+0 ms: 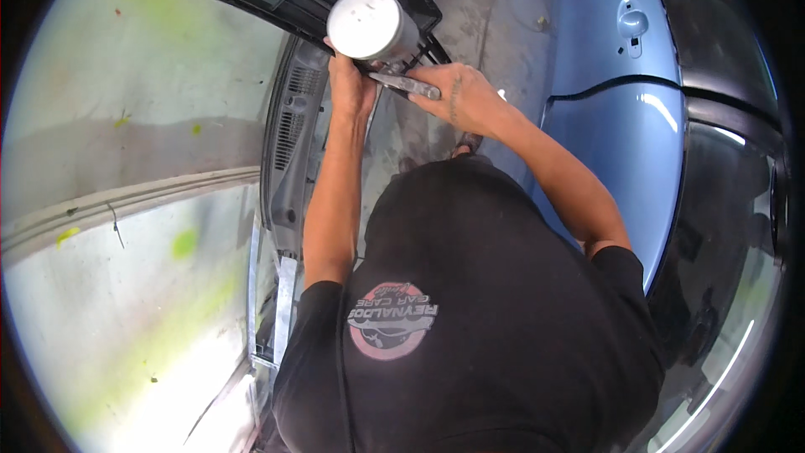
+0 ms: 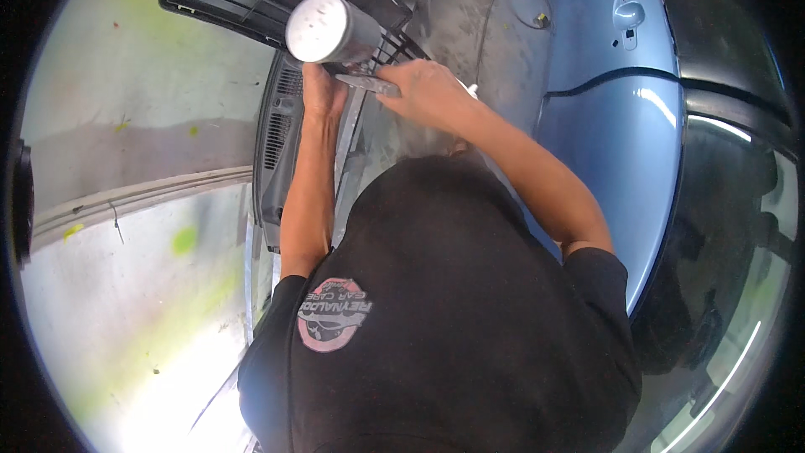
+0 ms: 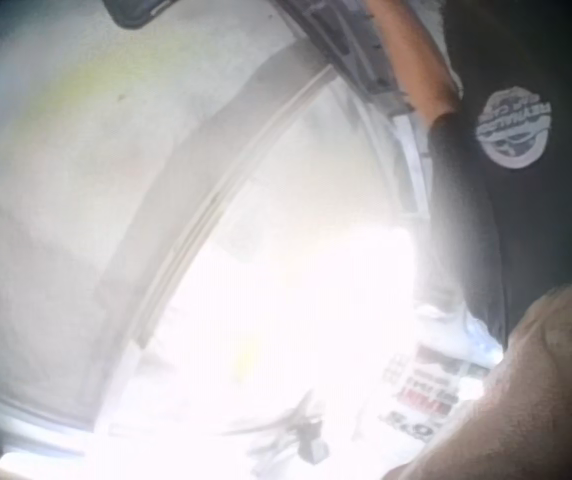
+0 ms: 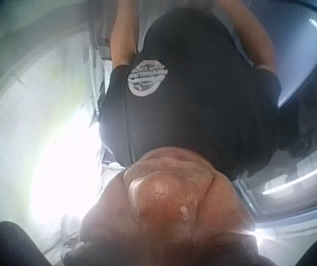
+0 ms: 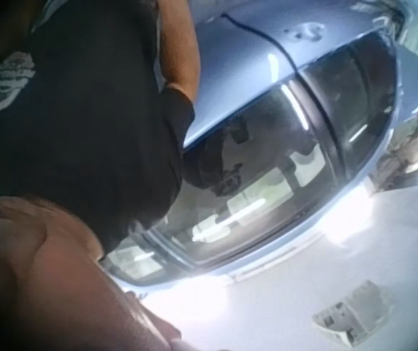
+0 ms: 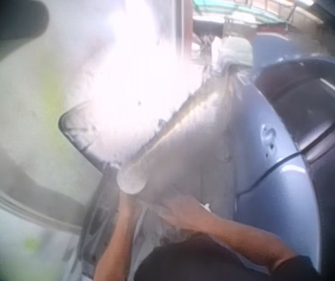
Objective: The person holds a black car grille and applies a coating using a spray gun. They rotate the grille by hand to spray the slats from different angles.
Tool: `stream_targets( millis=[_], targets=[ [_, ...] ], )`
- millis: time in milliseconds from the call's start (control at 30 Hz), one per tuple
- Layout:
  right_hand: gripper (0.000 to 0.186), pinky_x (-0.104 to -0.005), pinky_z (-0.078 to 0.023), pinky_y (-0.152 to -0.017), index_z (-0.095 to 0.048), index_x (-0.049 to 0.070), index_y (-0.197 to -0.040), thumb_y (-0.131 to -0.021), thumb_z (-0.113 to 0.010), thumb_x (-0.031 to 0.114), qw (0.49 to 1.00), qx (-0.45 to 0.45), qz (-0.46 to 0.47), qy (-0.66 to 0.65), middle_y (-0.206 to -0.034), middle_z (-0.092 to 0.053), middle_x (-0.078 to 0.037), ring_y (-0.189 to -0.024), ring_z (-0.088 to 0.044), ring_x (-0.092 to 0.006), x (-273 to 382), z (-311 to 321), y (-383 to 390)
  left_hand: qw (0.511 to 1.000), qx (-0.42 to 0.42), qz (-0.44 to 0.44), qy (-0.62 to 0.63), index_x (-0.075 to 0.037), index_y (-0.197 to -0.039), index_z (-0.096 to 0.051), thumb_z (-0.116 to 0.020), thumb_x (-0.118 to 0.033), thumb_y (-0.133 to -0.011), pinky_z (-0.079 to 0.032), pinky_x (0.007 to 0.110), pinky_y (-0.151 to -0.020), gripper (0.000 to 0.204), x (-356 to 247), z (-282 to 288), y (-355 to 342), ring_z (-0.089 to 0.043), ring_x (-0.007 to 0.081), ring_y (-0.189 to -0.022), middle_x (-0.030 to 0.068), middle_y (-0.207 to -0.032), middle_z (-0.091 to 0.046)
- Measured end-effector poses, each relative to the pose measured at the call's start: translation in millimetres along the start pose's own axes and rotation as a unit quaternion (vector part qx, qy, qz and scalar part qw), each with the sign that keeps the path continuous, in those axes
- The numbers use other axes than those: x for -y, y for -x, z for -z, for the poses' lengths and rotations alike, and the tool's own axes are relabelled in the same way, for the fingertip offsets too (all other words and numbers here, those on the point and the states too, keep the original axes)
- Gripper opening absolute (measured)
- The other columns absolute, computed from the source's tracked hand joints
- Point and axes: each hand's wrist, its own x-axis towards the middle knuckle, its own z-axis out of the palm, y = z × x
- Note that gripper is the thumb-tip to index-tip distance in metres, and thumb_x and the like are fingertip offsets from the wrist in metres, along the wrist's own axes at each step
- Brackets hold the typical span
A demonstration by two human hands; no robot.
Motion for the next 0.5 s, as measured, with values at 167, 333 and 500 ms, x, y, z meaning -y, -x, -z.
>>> stream_targets(
  millis=[167,333,500],
  targets=[
    [0.036,-0.0462,-0.055,-0.085,-0.071,0.003,-0.120,-0.092,-0.070,0.025,0.999,-0.035,0.003,-0.035,-0.101,-0.072,-0.022,-0.094,-0.069,-0.0418,3.6,2.5,-0.6,0.999,0.042,-0.019,-0.030,0.003,-0.134,-0.056,-0.041,-0.076,-0.097,-0.054,0.043,-0.092,0.088,0.7,3.7,5.2,-0.066,0.0258,-0.104,0.0134,-0.120,-0.067],
    [0.038,-0.0456,-0.055,-0.084,-0.071,0.001,-0.121,-0.091,-0.071,0.026,0.996,-0.075,0.047,-0.020,-0.103,-0.072,-0.023,-0.093,-0.069,-0.0418,18.7,14.0,-14.7,0.998,0.057,-0.029,-0.006,0.007,-0.135,-0.052,-0.040,-0.077,-0.095,-0.057,0.043,-0.090,0.093,2.1,-11.4,9.2,-0.066,0.0269,-0.100,0.0160,-0.119,-0.065],
    [0.038,-0.0451,-0.055,-0.082,-0.070,0.000,-0.120,-0.092,-0.071,0.025,0.998,-0.062,0.007,-0.011,-0.103,-0.072,-0.023,-0.094,-0.070,-0.0415,22.3,30.6,-16.5,0.999,0.018,-0.004,-0.040,0.000,-0.127,-0.056,-0.044,-0.074,-0.098,-0.056,0.038,-0.084,0.081,15.9,3.5,-1.5,-0.066,0.0223,-0.097,0.0128,-0.120,-0.065]
  ],
)
